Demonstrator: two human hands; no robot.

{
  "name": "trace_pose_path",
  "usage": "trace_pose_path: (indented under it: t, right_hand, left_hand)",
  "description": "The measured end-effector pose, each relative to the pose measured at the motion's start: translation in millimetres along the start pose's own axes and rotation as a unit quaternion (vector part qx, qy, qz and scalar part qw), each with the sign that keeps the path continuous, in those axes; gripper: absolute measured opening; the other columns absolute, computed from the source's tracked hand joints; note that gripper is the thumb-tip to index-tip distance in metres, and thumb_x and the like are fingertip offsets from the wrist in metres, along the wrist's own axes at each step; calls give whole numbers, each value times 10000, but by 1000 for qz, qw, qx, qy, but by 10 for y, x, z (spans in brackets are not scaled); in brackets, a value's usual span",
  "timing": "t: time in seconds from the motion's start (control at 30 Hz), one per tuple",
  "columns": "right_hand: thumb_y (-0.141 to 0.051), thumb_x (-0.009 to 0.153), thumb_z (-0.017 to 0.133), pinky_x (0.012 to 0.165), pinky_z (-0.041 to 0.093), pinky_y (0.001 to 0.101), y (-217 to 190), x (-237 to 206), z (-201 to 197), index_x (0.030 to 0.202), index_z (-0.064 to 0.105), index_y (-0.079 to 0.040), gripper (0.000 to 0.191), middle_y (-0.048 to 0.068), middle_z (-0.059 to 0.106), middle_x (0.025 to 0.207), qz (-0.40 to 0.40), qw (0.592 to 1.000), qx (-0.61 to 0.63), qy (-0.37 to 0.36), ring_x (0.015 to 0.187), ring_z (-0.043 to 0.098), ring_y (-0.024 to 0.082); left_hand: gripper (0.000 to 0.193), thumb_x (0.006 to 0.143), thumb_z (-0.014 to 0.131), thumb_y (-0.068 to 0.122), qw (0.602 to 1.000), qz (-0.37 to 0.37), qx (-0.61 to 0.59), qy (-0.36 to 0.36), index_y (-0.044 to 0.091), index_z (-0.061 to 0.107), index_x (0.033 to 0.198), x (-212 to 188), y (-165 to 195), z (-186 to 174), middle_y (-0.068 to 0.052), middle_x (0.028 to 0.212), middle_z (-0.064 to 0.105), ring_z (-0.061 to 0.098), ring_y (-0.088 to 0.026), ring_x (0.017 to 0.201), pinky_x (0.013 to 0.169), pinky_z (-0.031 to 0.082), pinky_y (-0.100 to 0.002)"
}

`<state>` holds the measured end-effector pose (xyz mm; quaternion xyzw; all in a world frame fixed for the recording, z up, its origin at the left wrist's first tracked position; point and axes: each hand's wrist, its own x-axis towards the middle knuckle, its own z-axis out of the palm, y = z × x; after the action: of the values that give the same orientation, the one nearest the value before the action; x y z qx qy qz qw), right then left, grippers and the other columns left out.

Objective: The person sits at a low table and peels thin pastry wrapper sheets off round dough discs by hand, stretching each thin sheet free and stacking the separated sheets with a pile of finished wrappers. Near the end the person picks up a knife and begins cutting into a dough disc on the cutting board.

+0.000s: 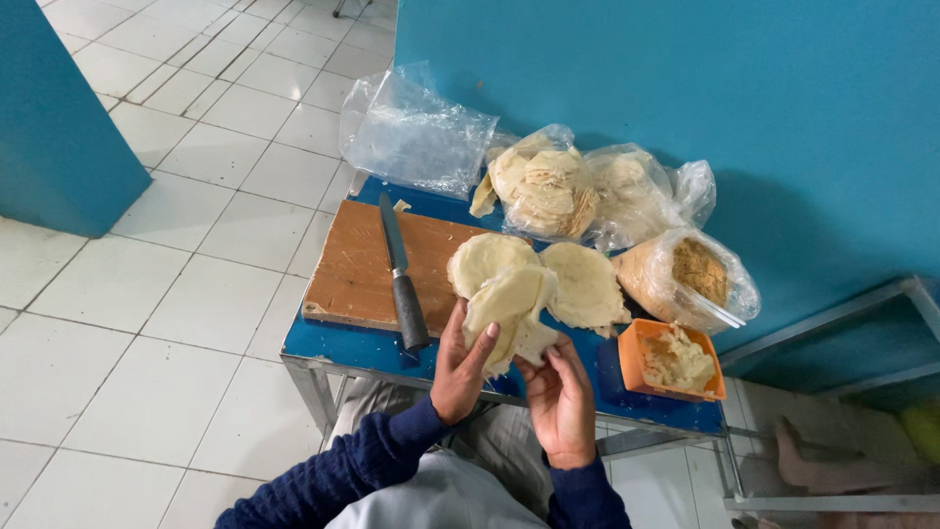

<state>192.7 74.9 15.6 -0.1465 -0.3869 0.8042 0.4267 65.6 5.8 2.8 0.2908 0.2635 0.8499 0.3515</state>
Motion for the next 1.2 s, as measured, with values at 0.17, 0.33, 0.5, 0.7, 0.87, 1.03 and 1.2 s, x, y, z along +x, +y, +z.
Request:
trace_pose_path:
  t: [0.17, 0.33, 0.5, 0.7, 0.87, 1.03, 1.2]
  right_hand:
    - [-422, 1037, 578, 988, 488, 407, -35, 62, -104, 1405, 526, 15, 575, 139, 635, 1322, 83, 991, 103, -6, 1196, 603, 247]
    - [-353, 972, 623, 965, 489, 383, 50, 133, -221, 1419, 545, -121, 509, 31, 636, 1335, 136, 986, 64, 76, 1190, 599, 183]
    - [-261, 967, 642, 909, 509, 380, 79, 106, -317, 1296, 609, -73, 379, 71, 669, 1230, 83, 995, -1, 47, 1119, 621, 197]
    - [-102, 1040, 666, 871, 489, 306, 93, 49, -248, 1127, 586, -35, 137, 65, 647, 1091, -79, 987, -140, 9, 1004, 591, 137]
    - [-127, 990, 600, 869, 528, 311, -45, 20, -187, 1042, 554, -90, 78, 0, 670, 1086, -72, 991, -109, 42, 1002, 643, 105]
    - [-141, 1000, 570, 814, 519, 289, -26, 25, -304, 1103, 614, -106, 117, -6, 671, 1032, 28, 992, 22, 123, 913, 640, 101]
    - [-118, 1048, 567, 835, 538, 271, 129, 32, -615, 1163, 622, -102, 128, 4, 692, 1074, 75, 989, 110, 72, 947, 683, 105]
  left_hand:
    - [485, 1050, 583, 55, 978, 68, 185, -69, -31, 435, 1504, -21, -51, -147, -139, 1377, 626, 571, -182, 1271, 1065, 471, -295]
    - [450, 1018, 627, 100, 966, 61, 215, -126, -23, 496, 1430, -41, 41, -190, -136, 1375, 621, 589, -193, 1290, 1095, 455, -308]
    - [465, 979, 704, 205, 981, 32, 33, -191, 28, 511, 1363, -66, 164, -196, -82, 1348, 512, 530, -176, 1281, 1127, 407, -306]
    - [315, 999, 706, 164, 985, -26, 40, -166, 16, 534, 1219, -90, 187, -127, -83, 1286, 525, 529, -170, 1225, 1098, 410, -314]
    - [306, 990, 604, 131, 993, -106, -21, -40, 26, 555, 1273, -58, 278, -52, -50, 1215, 634, 578, -127, 1142, 1000, 459, -302]
    - [219, 1048, 582, 146, 996, -62, -59, -7, 58, 533, 1242, 12, 395, -93, -59, 1227, 634, 597, -132, 1122, 954, 500, -298]
    - [131, 1061, 566, 161, 989, -60, -132, -4, 95, 482, 1137, 81, 492, -164, -97, 1220, 644, 632, -181, 1090, 893, 552, -355]
